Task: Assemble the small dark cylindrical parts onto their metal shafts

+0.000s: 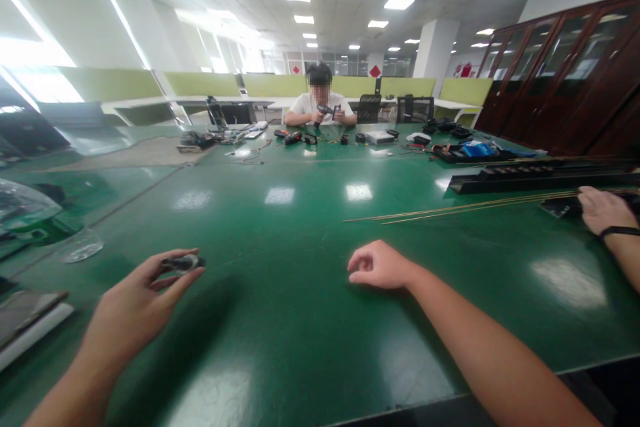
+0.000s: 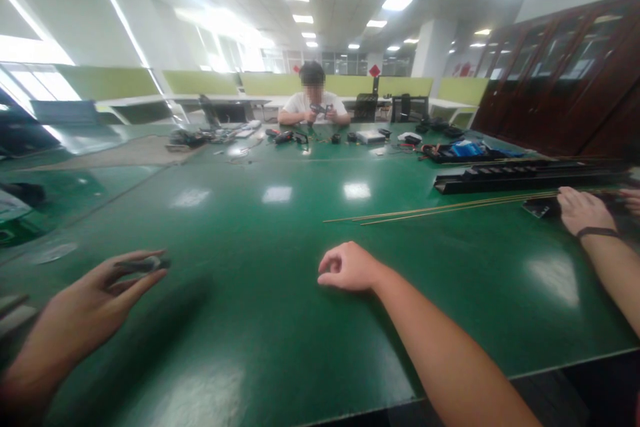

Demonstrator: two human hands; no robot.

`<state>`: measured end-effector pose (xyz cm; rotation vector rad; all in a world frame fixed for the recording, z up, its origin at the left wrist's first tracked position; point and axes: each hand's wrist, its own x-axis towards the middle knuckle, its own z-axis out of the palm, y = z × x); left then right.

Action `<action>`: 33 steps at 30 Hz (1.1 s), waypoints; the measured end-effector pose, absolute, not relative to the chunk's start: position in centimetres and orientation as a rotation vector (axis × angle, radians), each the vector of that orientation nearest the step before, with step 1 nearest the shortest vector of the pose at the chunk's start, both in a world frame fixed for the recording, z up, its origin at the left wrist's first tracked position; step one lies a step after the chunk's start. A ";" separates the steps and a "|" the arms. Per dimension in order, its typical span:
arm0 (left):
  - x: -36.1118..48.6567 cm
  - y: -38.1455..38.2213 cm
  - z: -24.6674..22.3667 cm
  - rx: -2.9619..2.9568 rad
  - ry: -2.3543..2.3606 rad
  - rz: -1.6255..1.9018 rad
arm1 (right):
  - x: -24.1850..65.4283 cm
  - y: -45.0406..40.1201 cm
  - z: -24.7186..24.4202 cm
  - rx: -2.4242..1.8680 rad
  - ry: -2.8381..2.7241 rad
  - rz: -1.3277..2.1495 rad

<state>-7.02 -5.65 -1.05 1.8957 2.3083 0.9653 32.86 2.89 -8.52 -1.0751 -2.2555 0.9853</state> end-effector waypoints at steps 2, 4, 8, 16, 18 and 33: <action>-4.1 -3.7 -1.2 1.951 2.123 0.977 | 32.8 2.8 -8.6 -1.069 -2.230 0.994; -0.5 -1.9 -1.4 2.119 1.879 1.051 | 32.8 2.8 -8.5 -1.059 -2.195 0.991; 6.6 0.8 -3.0 2.357 1.432 1.081 | 32.6 2.7 -8.2 -1.038 -2.127 0.947; 11.3 0.7 -7.4 2.176 1.122 0.935 | 32.2 2.3 -7.9 -0.906 -2.054 0.934; 11.1 0.5 -7.7 2.143 1.086 0.941 | 32.0 2.1 -7.9 -0.886 -2.064 0.958; 10.6 0.8 -7.4 2.138 1.024 0.966 | 31.8 2.1 -8.2 -0.923 -2.087 1.167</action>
